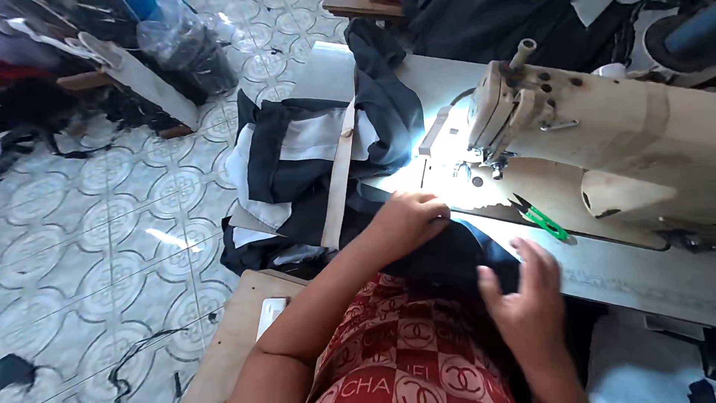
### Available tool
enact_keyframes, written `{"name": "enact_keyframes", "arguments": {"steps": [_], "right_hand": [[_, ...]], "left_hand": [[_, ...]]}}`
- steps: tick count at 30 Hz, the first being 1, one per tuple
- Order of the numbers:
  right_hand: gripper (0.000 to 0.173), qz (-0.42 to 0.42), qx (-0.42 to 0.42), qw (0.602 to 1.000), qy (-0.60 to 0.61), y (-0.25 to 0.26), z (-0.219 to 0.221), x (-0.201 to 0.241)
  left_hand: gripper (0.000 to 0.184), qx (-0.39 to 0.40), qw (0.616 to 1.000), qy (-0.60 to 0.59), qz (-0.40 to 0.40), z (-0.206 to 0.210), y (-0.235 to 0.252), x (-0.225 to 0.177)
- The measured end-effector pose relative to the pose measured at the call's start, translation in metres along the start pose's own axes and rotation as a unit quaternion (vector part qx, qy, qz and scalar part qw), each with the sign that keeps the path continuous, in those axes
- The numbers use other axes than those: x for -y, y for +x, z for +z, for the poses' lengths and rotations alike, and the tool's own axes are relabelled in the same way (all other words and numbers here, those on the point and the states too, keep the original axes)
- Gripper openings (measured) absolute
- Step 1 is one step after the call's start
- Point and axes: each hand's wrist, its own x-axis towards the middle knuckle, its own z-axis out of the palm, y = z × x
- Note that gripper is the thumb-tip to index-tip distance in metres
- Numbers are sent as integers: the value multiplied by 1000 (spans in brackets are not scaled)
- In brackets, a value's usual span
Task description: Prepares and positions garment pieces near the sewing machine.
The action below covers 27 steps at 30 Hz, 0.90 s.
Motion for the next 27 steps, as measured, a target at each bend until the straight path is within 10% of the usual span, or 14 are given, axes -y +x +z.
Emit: {"name": "enact_keyframes", "arguments": {"steps": [5,15,21,27], "right_hand": [[39,-7,-10,996,-90,28,56,18],[28,10,63,993,-96,24,-18,-3],[20,-17,99,995,-30,71,-9,-31],[36,79,115,986,-89,70,9,-100]], "left_hand": [[12,8,999,-37,-22,-25,-9,-5],[23,-33,989,90,-111,-180,-77,70],[42,-59,942,238,-229,-249,-124,202],[26,0,947,234,-218,-170,-87,66]]}}
